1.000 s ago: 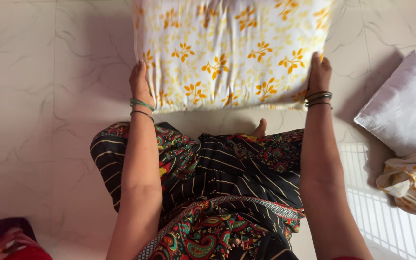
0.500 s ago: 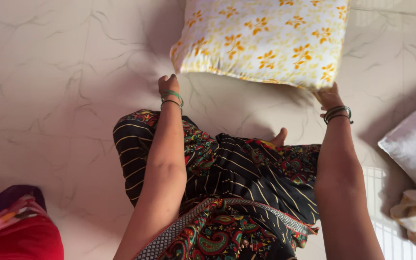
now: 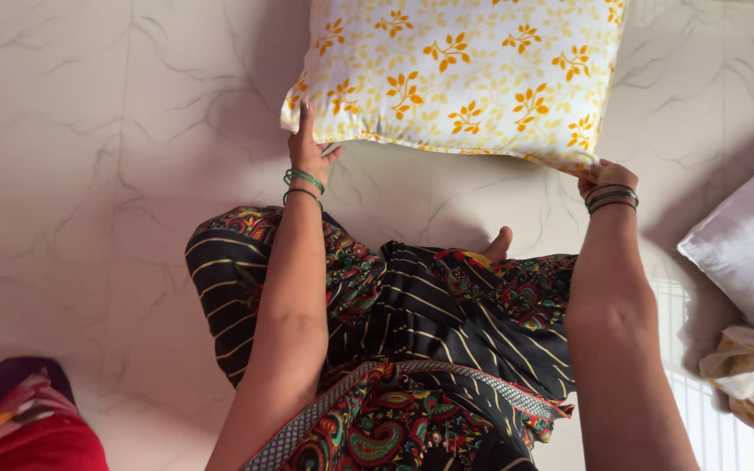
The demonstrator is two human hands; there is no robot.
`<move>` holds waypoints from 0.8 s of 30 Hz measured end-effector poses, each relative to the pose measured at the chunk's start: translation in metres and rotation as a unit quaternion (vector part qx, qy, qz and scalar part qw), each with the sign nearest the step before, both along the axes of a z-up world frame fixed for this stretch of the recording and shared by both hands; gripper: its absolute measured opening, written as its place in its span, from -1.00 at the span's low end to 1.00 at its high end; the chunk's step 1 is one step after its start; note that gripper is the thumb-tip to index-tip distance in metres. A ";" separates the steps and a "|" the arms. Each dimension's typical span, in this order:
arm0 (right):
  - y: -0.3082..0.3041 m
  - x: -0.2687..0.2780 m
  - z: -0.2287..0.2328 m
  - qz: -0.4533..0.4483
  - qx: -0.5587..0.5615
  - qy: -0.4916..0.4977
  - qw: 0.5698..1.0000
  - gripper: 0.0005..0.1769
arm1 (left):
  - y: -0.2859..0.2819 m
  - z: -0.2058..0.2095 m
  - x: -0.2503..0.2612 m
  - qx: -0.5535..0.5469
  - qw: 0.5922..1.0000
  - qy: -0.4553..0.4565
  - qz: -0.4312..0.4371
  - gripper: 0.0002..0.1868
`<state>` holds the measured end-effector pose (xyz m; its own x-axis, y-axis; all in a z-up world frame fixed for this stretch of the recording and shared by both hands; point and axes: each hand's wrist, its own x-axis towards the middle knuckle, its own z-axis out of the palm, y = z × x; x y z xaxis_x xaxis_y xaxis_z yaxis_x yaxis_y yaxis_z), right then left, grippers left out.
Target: The person sits on the floor and puts pillowcases on pillows. They insert the pillows into the cases, adjust the fabric, and smooth the surface.
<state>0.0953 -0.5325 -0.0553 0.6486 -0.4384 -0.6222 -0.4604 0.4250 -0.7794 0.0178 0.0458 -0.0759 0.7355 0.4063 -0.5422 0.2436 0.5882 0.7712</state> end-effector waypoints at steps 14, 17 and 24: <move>0.008 -0.012 0.087 -0.020 -0.121 -0.240 0.963 -0.61 | 0.018 0.038 -0.005 0.165 0.940 -0.133 0.266 -0.47; 0.007 -0.084 0.160 0.047 -0.056 -0.405 0.911 -0.69 | 0.039 0.103 -0.063 0.144 0.937 -0.205 0.244 -0.58; 0.040 -0.194 0.199 0.106 -0.015 -0.419 0.902 -0.76 | 0.073 0.173 -0.148 0.307 0.902 -0.219 0.210 -0.68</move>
<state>-0.0991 -0.4922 0.1438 0.9566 -0.2579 0.1355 0.2274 0.3702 -0.9007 -0.1301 0.1190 0.0970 0.5357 0.8239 0.1851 -0.3081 -0.0134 0.9513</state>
